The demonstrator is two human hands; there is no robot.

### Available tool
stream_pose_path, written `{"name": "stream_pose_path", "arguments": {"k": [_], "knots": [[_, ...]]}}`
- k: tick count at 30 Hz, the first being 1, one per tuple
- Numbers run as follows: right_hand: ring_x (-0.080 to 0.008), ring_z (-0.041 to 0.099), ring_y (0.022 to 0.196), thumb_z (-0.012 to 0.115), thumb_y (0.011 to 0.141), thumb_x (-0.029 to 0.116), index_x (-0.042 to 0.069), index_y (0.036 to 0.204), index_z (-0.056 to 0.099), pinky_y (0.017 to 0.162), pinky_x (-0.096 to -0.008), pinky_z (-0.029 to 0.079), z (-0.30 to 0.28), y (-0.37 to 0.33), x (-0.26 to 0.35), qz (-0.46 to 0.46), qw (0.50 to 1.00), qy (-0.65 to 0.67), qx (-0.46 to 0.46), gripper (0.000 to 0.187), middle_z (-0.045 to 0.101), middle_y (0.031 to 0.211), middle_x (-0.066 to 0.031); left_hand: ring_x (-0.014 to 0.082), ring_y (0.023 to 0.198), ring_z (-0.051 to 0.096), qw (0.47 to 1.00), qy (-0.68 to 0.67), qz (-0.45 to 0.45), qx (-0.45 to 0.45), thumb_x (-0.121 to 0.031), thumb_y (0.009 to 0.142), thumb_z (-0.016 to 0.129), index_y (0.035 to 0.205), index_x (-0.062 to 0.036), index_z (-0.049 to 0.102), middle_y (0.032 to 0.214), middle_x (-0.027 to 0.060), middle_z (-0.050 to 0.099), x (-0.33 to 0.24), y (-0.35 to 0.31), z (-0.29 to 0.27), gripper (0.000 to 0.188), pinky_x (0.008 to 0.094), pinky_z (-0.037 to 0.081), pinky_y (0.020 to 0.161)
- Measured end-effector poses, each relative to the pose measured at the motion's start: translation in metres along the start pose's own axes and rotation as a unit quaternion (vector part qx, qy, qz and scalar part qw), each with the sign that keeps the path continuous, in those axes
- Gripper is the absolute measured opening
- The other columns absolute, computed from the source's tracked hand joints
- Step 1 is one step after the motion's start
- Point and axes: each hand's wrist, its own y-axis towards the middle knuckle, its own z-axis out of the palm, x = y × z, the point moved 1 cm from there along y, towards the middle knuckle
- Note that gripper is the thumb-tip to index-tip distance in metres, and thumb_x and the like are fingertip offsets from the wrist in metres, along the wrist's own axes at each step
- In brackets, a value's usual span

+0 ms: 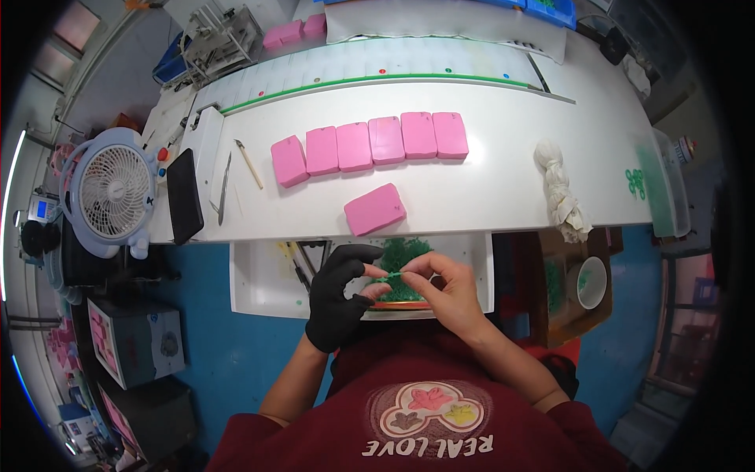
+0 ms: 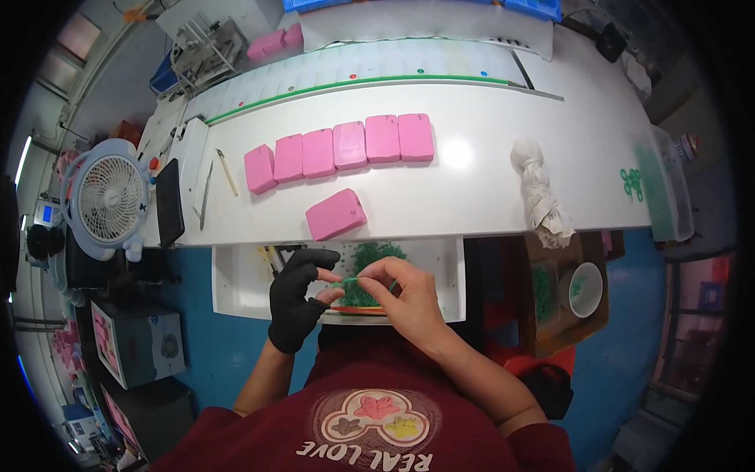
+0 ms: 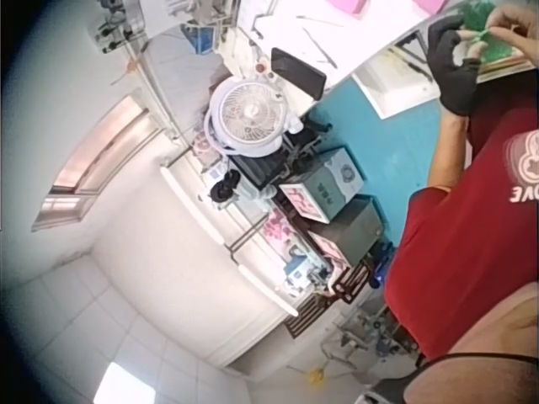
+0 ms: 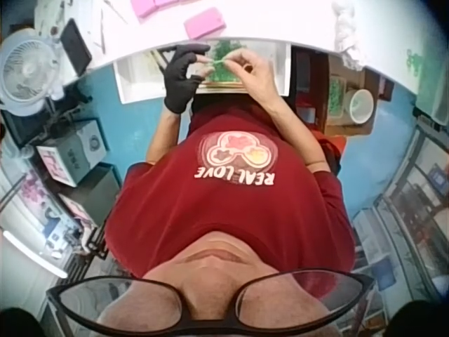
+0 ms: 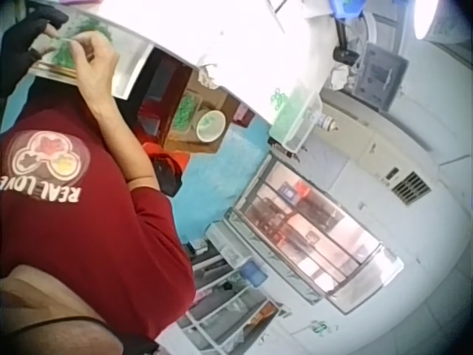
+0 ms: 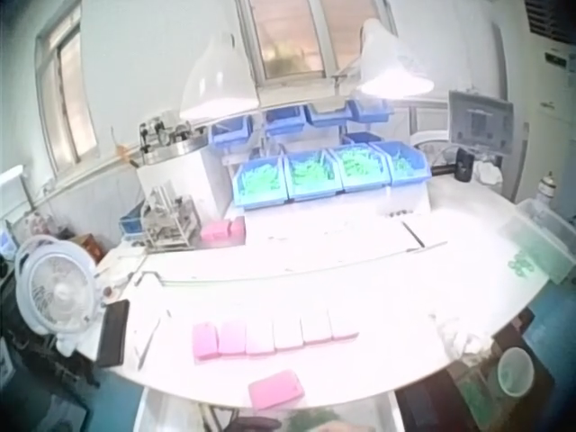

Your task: The person is assembling small pink rectangular fragrance products by inserting green plastic components and applying labels/wicks.

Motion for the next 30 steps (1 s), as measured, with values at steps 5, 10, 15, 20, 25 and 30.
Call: {"name": "stream_pose_path", "arguments": {"k": [5,10,15,20,25,30], "knots": [[-0.0075,0.061,0.069,0.069,0.085,0.012,0.002,0.09,0.07,0.053,-0.0229,0.041,0.0,0.0,0.0,-0.018,1.0,-0.014,-0.007,0.011,0.068,0.08,-0.0032,0.0236,0.1,0.06,1.0,-0.004,-0.003,-0.001,-0.008,0.07,0.078,0.086,-0.0031,0.069,0.103,0.0099,0.063,0.001,0.0,0.0,0.019,0.0349,0.046,0.088],[-0.0072,0.061,0.07,0.069,0.085,0.011,0.002,0.09,0.069,0.053,-0.0224,0.041,0.001,0.001,-0.002,-0.014,1.0,-0.014,-0.002,0.01,0.068,0.08,-0.0026,0.0234,0.1,0.06,1.0,-0.007,0.002,-0.005,-0.007,0.069,0.079,0.086,-0.0032,0.069,0.103,0.0101,0.063,0.003,-0.001,-0.001,0.019,0.0346,0.046,0.088],[-0.0046,0.059,0.072,0.069,0.086,0.01,0.003,0.091,0.069,0.056,-0.0211,0.041,0.001,0.003,-0.012,0.006,0.998,0.062,0.017,0.01,0.067,0.079,-0.0002,0.0229,0.101,0.06,1.0,-0.026,-0.007,0.005,-0.006,0.069,0.079,0.086,-0.0035,0.069,0.105,0.0103,0.063,0.001,-0.001,-0.001,0.02,0.0342,0.046,0.088],[-0.0035,0.058,0.072,0.069,0.086,0.01,0.003,0.092,0.069,0.057,-0.0205,0.041,0.002,0.002,-0.012,0.015,0.996,0.085,0.028,0.009,0.067,0.079,0.0006,0.0226,0.102,0.059,1.0,-0.028,-0.002,0.013,-0.006,0.069,0.079,0.087,-0.0037,0.069,0.107,0.0102,0.063,0.001,-0.003,-0.002,0.02,0.0343,0.046,0.089],[-0.0035,0.058,0.072,0.069,0.086,0.01,0.002,0.092,0.069,0.057,-0.0205,0.042,0.002,0.002,-0.01,0.011,0.996,0.077,0.031,0.009,0.067,0.079,0.0005,0.0228,0.103,0.059,1.0,-0.025,-0.001,0.015,-0.005,0.069,0.079,0.087,-0.0037,0.069,0.107,0.0102,0.063,-0.001,-0.002,-0.003,0.02,0.0344,0.046,0.089],[-0.004,0.058,0.072,0.068,0.086,0.01,0.002,0.092,0.069,0.058,-0.0209,0.043,0.003,0.002,-0.01,0.002,0.997,0.072,0.035,0.009,0.067,0.08,0.0001,0.0227,0.103,0.06,1.0,-0.015,0.004,0.011,-0.005,0.069,0.079,0.087,-0.0037,0.069,0.107,0.0101,0.063,-0.002,-0.003,-0.004,0.02,0.0345,0.046,0.09]]}}
